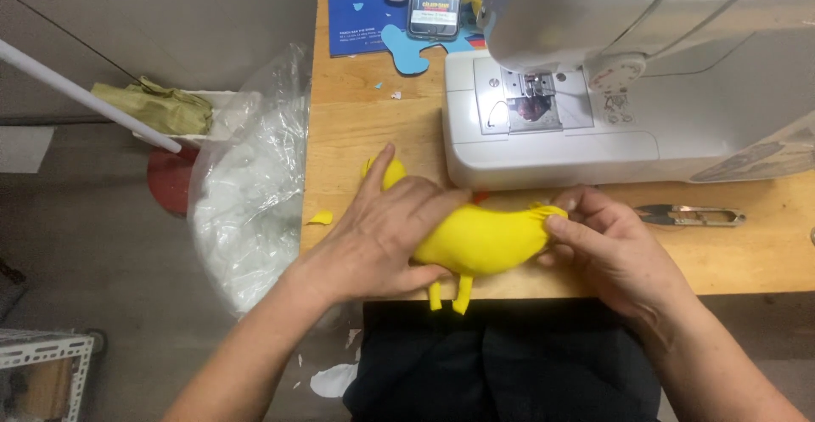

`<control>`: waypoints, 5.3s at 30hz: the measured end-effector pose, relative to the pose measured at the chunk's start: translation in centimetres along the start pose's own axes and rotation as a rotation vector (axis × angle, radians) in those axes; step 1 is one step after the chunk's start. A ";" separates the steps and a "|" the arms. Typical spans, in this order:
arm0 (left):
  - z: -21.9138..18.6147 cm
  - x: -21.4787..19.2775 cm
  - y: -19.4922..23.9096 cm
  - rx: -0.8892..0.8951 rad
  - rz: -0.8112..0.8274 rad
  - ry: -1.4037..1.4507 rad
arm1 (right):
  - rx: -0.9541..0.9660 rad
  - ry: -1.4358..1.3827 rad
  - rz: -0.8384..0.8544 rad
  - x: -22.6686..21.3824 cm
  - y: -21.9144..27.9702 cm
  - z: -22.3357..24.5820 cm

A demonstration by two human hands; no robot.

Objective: The person stuffs a yellow plush toy with white polyester fiberfill by hand. They repeatedly take handfuls of fiberfill, push them into the toy's opening, and adjust the toy's shape to distribute the stuffing evenly.

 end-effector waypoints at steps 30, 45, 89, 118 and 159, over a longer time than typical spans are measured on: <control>-6.3 2.2 -3.3 -0.387 -0.444 0.328 | -0.300 0.175 -0.003 0.3 3.0 2.1; -6.1 2.7 -5.4 -0.532 -0.286 0.378 | -0.239 0.301 -0.022 3.3 3.8 3.7; -4.8 3.9 0.9 -0.027 -0.293 -0.217 | -0.144 0.276 0.135 -1.0 0.4 2.6; -8.8 2.1 -4.4 -0.059 -0.529 0.068 | -0.242 0.320 -0.054 1.3 3.6 4.3; -0.9 -2.7 11.1 -0.669 -1.070 -0.183 | -0.230 0.430 -0.069 1.7 1.1 1.4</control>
Point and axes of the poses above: each hand's wrist, its own y-axis away from the middle knuckle, its own x-axis out of the palm, z = x × y, the point moved 4 cm from there along -y, towards the middle knuckle, and after that the axes turned 7 degrees about -z, right-handed, at the moved point
